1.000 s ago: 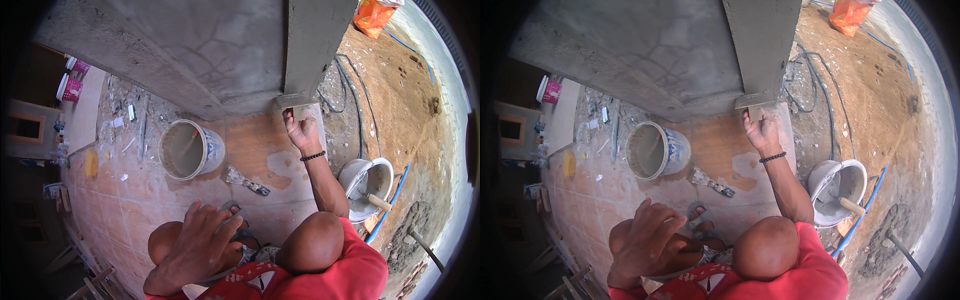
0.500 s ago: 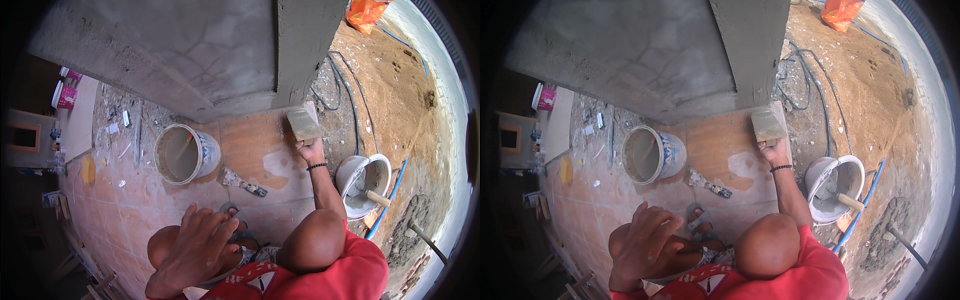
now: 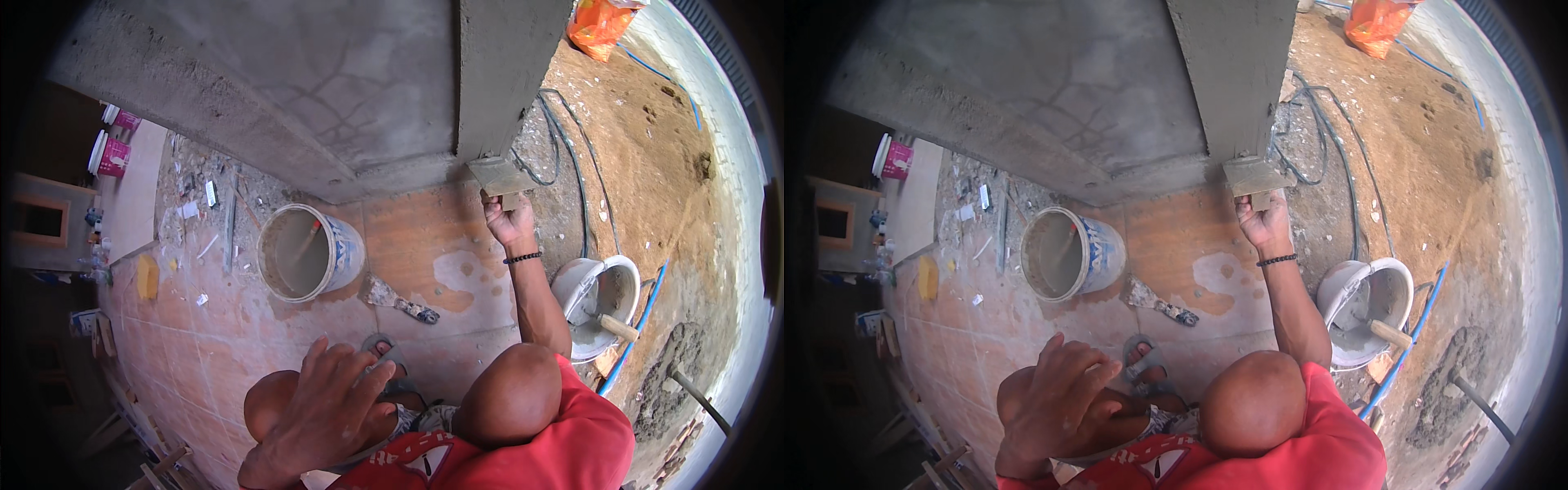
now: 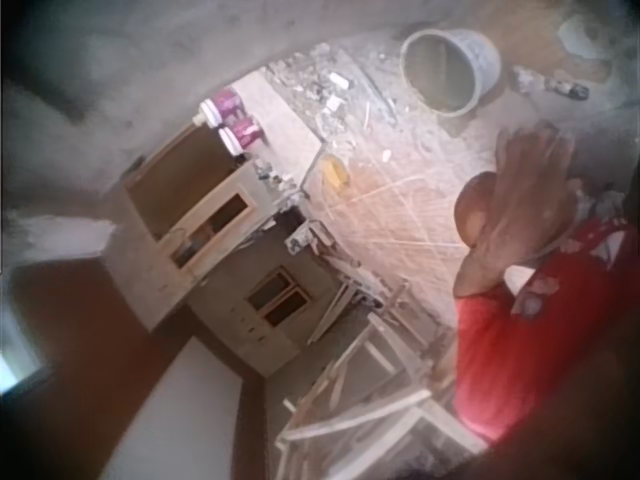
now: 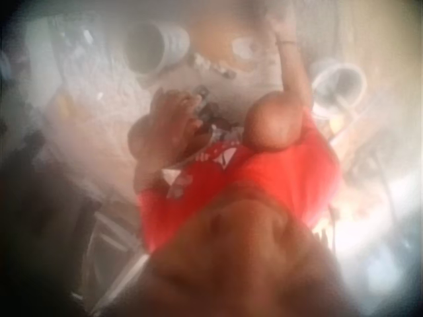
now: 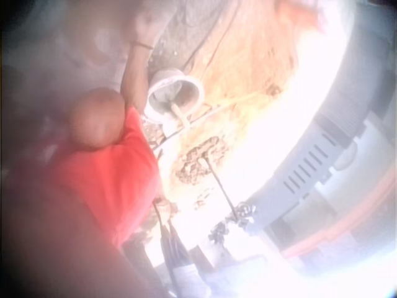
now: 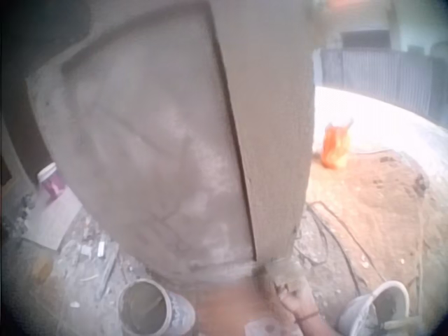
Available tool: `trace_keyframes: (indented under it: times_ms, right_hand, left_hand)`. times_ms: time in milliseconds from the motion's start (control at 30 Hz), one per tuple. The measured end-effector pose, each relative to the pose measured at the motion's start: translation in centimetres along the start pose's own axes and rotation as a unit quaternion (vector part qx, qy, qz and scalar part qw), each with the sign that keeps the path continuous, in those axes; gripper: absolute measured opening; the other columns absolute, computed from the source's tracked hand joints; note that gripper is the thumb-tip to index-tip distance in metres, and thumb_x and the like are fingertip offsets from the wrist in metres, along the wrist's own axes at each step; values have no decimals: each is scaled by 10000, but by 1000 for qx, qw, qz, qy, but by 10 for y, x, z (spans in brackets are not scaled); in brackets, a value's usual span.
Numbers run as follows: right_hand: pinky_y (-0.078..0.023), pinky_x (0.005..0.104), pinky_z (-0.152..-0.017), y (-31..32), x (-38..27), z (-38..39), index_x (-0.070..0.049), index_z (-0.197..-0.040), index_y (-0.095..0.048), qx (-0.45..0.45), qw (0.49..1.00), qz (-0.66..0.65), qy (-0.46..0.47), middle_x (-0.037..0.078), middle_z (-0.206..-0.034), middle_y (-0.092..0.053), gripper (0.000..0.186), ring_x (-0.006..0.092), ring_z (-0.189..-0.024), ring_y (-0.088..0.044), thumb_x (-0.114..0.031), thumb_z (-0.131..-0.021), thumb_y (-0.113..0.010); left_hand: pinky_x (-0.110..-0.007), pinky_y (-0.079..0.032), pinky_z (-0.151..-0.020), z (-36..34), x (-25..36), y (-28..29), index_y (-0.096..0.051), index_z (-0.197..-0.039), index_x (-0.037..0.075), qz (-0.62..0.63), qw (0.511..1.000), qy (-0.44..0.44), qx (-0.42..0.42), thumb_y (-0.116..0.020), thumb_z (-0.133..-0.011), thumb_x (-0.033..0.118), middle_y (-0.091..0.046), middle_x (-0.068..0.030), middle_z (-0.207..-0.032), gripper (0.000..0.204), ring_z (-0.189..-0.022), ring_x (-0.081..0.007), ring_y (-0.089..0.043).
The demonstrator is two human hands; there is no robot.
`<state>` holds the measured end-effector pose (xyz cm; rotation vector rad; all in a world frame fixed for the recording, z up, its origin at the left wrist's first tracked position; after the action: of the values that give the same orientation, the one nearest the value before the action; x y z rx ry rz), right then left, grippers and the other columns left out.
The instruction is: The person applies wet plaster to a concrete pillar using a trowel and a float, smoothing the surface in repeated strokes. They repeatedly scoop plaster from a bucket and spread it along the pillar's edges and face.
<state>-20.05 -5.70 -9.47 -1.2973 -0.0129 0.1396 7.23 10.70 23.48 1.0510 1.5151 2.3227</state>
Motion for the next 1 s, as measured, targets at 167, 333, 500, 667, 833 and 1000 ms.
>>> trace_keyframes:
  times_ms: [167, 333, 500, 667, 833, 1000]
  right_hand:
    - [-555, 268, -613, -102, -2, 26, 3, -1126, -559, -75, 997, 14, 10, 139, -946, -568, 257, 213, -767, -557, -191, -981, -472]
    - [-568, 251, -637, -149, -21, 71, 27, -1260, -482, -131, 987, 42, 83, 173, -1060, -561, 359, 209, -835, -572, -189, -973, -495]
    - [-548, 289, -766, -154, -37, 109, -1, -1355, -414, -211, 959, 123, 147, 161, -1194, -556, 477, 209, -969, -595, -180, -942, -571]
    - [-521, 332, -910, -156, -28, 118, -33, -1440, -349, -201, 942, 225, 150, 141, -1312, -543, 630, 209, -1099, -605, -159, -902, -653]
    - [-493, 333, -976, -174, -38, 101, -26, -1420, -429, -90, 793, 529, 288, 96, -1307, -558, 627, 184, -1117, -610, -96, -864, -708]
    - [-506, 356, -805, -243, -29, 90, -55, -1391, -503, -49, 472, 767, 431, 149, -1096, -586, 576, 266, -893, -621, -104, -843, -675]
  left_hand:
    - [-579, -334, -1050, 5, 0, -1, -575, -1221, 52, -6, 1000, -15, 4, -688, -863, 272, -574, -128, -1151, 434, -1091, -339, -550]
    - [-608, -324, -1034, 8, -2, -8, -532, -1280, 40, -2, 999, -31, -17, -698, -872, 256, -528, -152, -1217, 490, -1136, -352, -490]
    - [-607, -320, -1046, 11, -2, -5, -531, -1284, 38, -17, 999, -38, 1, -692, -876, 270, -531, -151, -1215, 496, -1145, -350, -494]
    - [-562, -335, -1053, 6, -3, -7, -594, -1207, 57, -1, 999, -51, 11, -679, -863, 305, -573, -124, -1140, 432, -1099, -331, -544]
    - [-556, -331, -1066, 7, -1, -8, -590, -1218, 47, -12, 997, -67, 23, -672, -867, 317, -571, -132, -1141, 451, -1110, -336, -538]
    - [-567, -328, -1075, 13, -3, -11, -588, -1228, 49, -16, 998, -48, 25, -658, -880, 343, -568, -139, -1148, 461, -1117, -343, -534]
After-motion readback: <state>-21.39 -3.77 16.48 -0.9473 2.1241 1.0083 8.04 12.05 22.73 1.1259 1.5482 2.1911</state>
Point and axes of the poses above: each hand's wrist, its own z-axis away from the middle knuckle, its own y-axis out of the back of the hand, x = y × z, the point moved 6 cm from there along -z, towards the middle knuckle
